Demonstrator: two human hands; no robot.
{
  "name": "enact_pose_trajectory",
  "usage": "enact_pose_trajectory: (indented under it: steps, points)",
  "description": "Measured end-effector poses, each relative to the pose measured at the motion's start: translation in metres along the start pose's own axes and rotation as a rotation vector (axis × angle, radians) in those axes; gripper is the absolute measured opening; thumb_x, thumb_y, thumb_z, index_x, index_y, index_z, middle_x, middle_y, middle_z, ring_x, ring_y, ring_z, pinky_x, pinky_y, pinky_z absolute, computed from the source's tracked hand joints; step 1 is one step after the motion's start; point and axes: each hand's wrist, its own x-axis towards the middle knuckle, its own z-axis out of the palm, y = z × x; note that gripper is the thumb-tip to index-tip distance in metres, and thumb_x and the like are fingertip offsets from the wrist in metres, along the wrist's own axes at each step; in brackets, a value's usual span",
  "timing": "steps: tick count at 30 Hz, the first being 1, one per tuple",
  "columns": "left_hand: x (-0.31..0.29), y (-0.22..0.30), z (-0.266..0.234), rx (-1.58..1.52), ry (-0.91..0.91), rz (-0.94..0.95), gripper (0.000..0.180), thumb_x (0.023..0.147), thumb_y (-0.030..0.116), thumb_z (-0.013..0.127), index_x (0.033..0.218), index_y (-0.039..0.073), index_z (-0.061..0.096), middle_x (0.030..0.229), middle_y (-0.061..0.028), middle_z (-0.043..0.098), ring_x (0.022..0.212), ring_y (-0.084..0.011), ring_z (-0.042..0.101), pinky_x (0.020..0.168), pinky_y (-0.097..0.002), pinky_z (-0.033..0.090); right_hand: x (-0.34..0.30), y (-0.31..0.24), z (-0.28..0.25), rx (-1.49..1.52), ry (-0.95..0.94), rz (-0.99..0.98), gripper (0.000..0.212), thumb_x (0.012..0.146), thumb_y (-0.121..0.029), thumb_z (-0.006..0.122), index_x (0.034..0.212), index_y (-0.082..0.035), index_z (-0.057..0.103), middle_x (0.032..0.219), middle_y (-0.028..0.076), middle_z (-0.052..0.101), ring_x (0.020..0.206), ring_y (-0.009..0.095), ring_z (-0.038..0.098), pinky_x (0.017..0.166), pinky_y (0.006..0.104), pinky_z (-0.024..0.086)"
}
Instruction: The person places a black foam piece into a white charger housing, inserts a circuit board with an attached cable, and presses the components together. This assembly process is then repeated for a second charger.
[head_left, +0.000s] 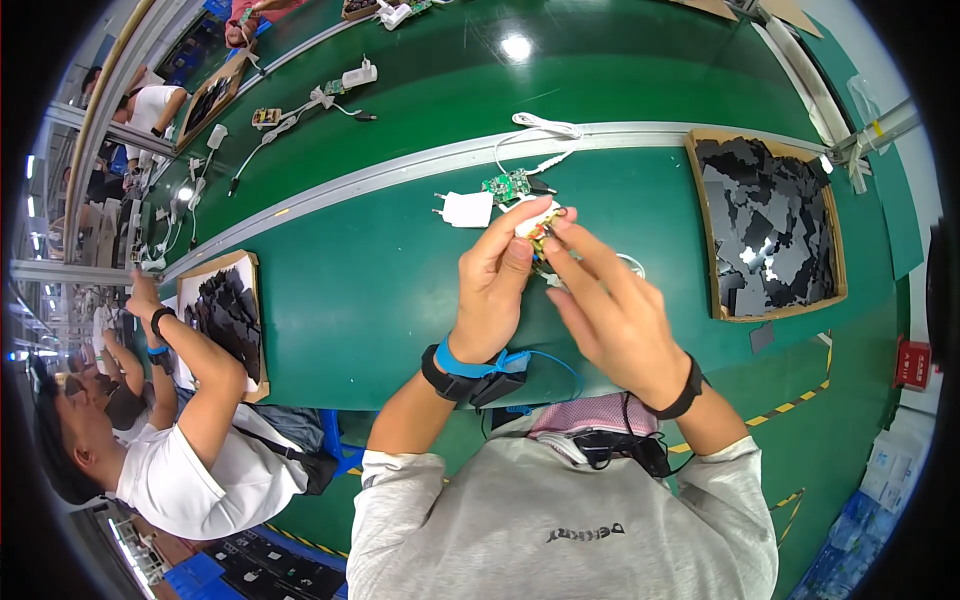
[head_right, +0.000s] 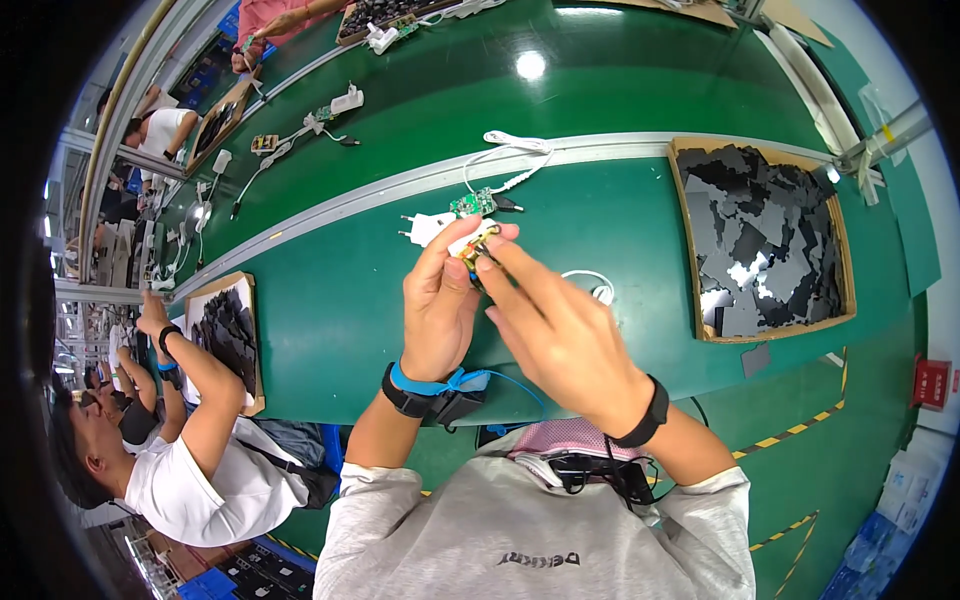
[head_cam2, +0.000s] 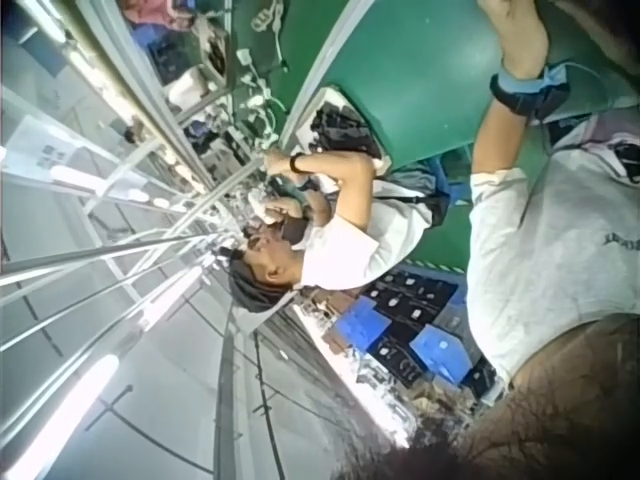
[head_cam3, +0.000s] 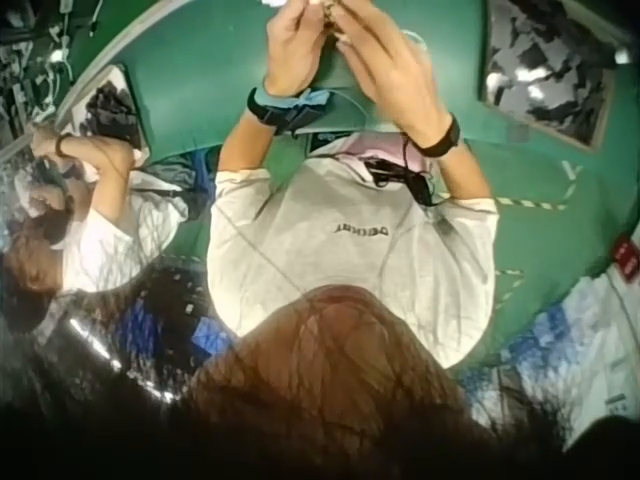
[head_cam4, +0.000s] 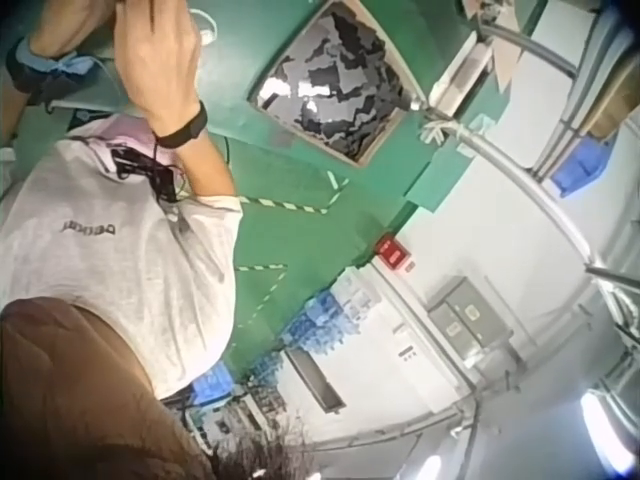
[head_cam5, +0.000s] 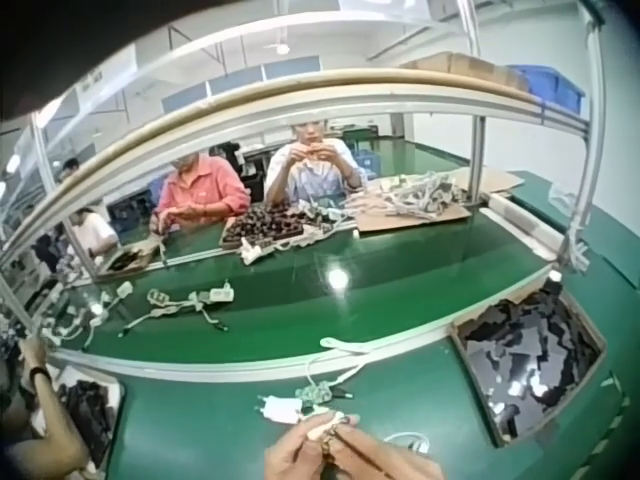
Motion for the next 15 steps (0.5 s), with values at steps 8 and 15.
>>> enact_pose_trajectory:
  steps: [8,15]
  points:
    - [-0.004,0.006,0.007,0.196,-0.055,0.016,0.036,0.104,0.022,0.047,0.131,-0.001,0.056,0.121,-0.0127,0.064,0.109,-0.0159,0.059,0.094,-0.0275,0.045,0.019,0.020,-0.018,-0.004,0.099,-0.190,0.031,0.064,0.010,0.075,0.092,0.002,0.066,0.094,0.012,0.062,0.072,0.026,0.059,0.059,0.0340,0.049]
    - [-0.005,0.014,0.012,0.342,-0.069,0.043,0.034,0.104,0.021,0.046,0.129,0.000,0.058,0.118,-0.0089,0.065,0.097,-0.0130,0.059,0.086,-0.0236,0.045,0.019,0.020,-0.015,-0.057,0.108,-0.239,0.031,0.063,0.010,0.075,0.091,0.002,0.064,0.090,0.012,0.061,0.073,0.026,0.058,0.060,0.0361,0.049]
